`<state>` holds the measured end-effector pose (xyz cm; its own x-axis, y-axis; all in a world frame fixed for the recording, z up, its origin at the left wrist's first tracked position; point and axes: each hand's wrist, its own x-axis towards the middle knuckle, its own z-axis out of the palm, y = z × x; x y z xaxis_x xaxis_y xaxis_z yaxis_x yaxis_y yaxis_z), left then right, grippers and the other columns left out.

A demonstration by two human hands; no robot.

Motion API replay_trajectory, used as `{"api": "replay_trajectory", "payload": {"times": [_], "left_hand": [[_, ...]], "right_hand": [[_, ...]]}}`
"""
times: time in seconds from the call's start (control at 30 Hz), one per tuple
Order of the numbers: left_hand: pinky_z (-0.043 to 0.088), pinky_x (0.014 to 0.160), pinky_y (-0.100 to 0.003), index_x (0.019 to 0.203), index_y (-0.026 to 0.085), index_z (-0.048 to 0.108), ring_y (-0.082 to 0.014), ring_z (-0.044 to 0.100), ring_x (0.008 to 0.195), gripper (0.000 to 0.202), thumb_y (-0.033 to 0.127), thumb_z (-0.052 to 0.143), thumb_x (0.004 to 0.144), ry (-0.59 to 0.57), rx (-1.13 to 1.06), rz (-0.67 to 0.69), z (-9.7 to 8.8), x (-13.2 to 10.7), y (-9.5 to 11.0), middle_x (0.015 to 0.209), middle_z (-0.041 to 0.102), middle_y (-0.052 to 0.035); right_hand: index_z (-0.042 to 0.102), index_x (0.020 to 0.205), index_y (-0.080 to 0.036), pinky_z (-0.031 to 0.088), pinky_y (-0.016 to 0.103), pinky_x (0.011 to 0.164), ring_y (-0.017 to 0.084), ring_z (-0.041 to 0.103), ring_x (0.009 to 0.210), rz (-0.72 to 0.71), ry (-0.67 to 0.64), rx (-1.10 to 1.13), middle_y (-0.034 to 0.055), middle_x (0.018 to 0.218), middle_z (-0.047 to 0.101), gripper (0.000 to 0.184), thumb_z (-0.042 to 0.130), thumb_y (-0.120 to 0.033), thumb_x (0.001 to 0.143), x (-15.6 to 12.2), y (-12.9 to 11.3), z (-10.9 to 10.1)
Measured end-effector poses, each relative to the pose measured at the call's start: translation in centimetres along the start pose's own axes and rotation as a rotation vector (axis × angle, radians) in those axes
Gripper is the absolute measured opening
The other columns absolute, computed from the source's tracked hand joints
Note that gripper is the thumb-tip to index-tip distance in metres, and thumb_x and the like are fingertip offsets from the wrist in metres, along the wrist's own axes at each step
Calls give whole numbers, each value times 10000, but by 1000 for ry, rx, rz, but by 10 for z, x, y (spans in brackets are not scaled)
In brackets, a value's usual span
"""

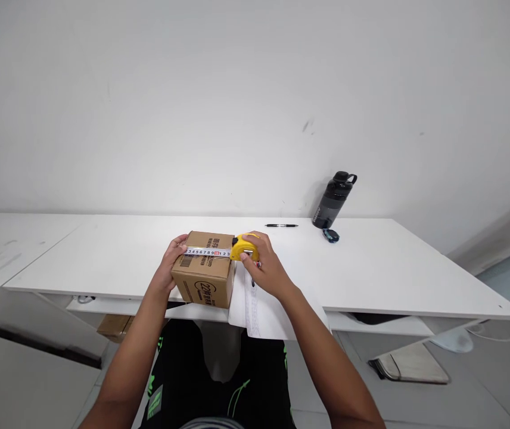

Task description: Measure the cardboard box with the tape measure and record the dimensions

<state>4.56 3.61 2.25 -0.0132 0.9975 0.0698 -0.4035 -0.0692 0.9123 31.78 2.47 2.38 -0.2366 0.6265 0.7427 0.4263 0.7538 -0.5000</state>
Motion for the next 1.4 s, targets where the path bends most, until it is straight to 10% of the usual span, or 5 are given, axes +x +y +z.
{"api": "replay_trajectory", "payload": {"times": [0.47,0.67,0.9,1.17,1.4], "left_hand": [[339,1146,-483,1262,288,541,-256,448,1363,376,298,619,894,75,764,573,21,-83,62,1402,548,-62],[488,1020,-414,1331,285,511,-253,600,1190,491,290,665,865,-526,672,533,36,-151,4,1276,636,-103],[529,911,-379,1205,210,530,-245,647,1061,519,548,657,832,-397,323,46,72,-117,-81,1190,653,-108],[446,1028,-398,1152,229,613,-263,578,1170,487,406,756,721,-715,855,203,93,-59,-84,1206,646,-78],[505,663,-286,1099,206,630,-187,644,782,490,537,699,744,-648,940,-36,84,-33,-109,927,694,-26]], "right_hand": [[367,1378,-368,550,431,902,240,572,1146,-31,460,96,71,1240,513,692,748,-291,806,-13,-47,-5],[80,1529,-391,543,488,918,262,617,1130,414,725,363,123,1377,475,775,557,-477,925,-86,-85,21],[264,1536,-323,341,527,1151,273,427,1401,512,198,447,94,1527,433,662,262,-655,963,-149,-78,37],[258,1557,-229,451,380,812,246,654,946,474,-492,-844,156,1158,659,572,299,-148,993,-25,67,-23],[599,1282,-223,365,344,818,233,623,941,269,-669,-691,146,1128,685,422,488,-91,897,4,123,7]]}}
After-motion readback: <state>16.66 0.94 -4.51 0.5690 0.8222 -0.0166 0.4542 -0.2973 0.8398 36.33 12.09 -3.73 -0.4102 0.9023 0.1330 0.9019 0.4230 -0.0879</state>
